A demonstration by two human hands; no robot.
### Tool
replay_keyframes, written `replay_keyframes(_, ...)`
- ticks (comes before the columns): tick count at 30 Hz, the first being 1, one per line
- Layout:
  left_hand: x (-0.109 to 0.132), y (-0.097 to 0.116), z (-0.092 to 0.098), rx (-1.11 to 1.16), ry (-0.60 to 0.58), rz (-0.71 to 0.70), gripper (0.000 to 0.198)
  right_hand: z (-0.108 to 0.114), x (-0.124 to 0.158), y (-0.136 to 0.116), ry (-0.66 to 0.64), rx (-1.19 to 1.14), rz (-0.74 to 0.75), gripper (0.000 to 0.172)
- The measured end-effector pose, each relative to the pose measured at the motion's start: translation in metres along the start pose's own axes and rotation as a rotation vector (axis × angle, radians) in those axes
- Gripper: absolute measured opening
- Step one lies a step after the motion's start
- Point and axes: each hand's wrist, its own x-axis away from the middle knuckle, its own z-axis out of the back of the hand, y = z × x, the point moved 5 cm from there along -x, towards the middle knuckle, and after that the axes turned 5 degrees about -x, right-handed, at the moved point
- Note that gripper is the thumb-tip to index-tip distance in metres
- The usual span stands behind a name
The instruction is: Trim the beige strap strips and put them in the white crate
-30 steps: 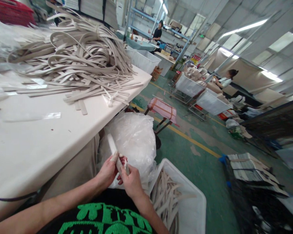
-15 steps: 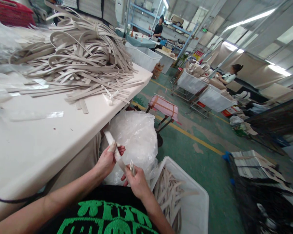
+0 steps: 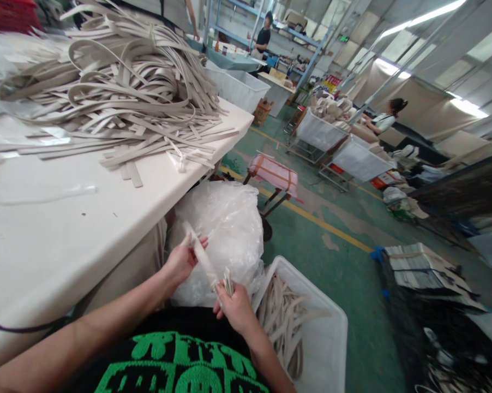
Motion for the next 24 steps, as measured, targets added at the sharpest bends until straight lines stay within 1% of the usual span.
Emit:
replay_keyframes(1,-0.008,0.012,0.0,0.042,0.042,-0.02,0.021,-0.001,0.004,0.004,-0.048,0.02,-0.019,0.039)
replay_keyframes(3,-0.02,0.029,0.0,0.085,0.08,-0.056,0.02,-0.006,0.009,0.009,-0.144,0.046,-0.051,0.038)
replay_keyframes(5,-0.022,0.033,0.001,0.087,0.07,-0.088,0.021,-0.01,0.007,0.007,-0.197,0.023,-0.056,0.038)
replay_keyframes(6,-0.02,0.03,0.001,0.077,0.053,-0.102,0.02,-0.011,0.002,0.003,-0.196,-0.001,-0.044,0.038)
replay_keyframes(8,-0.012,0.016,0.001,0.022,-0.007,-0.109,0.018,-0.014,-0.014,-0.008,-0.159,-0.049,-0.004,0.038)
replay_keyframes(10,-0.004,-0.004,-0.001,-0.101,-0.106,-0.07,0.016,-0.018,-0.033,-0.02,-0.109,-0.085,0.043,0.041)
replay_keyframes(12,0.003,-0.019,-0.005,-0.235,-0.229,-0.028,0.023,-0.022,-0.048,-0.027,-0.052,-0.115,0.076,0.044)
replay_keyframes(13,0.004,-0.02,-0.006,-0.272,-0.271,-0.03,0.028,-0.024,-0.052,-0.029,-0.015,-0.122,0.091,0.045)
replay_keyframes(14,0.004,-0.017,-0.007,-0.277,-0.283,-0.057,0.031,-0.025,-0.055,-0.029,0.023,-0.12,0.102,0.045)
replay_keyframes(15,0.003,-0.011,-0.007,-0.254,-0.266,-0.102,0.032,-0.025,-0.056,-0.028,0.054,-0.112,0.111,0.044)
replay_keyframes(17,0.001,0.003,-0.004,-0.189,-0.187,-0.197,0.03,-0.025,-0.054,-0.026,0.088,-0.091,0.118,0.042)
replay_keyframes(18,0.001,0.007,-0.002,-0.179,-0.161,-0.222,0.03,-0.025,-0.053,-0.025,0.095,-0.084,0.12,0.041)
replay_keyframes(19,0.002,0.008,-0.002,-0.189,-0.16,-0.233,0.031,-0.024,-0.052,-0.026,0.1,-0.08,0.121,0.041)
replay_keyframes(21,0.007,0.0,-0.003,-0.248,-0.22,-0.223,0.036,-0.022,-0.051,-0.028,0.114,-0.079,0.135,0.042)
replay_keyframes(24,0.015,-0.018,-0.005,-0.359,-0.374,-0.163,0.041,-0.019,-0.053,-0.035,0.126,-0.095,0.182,0.045)
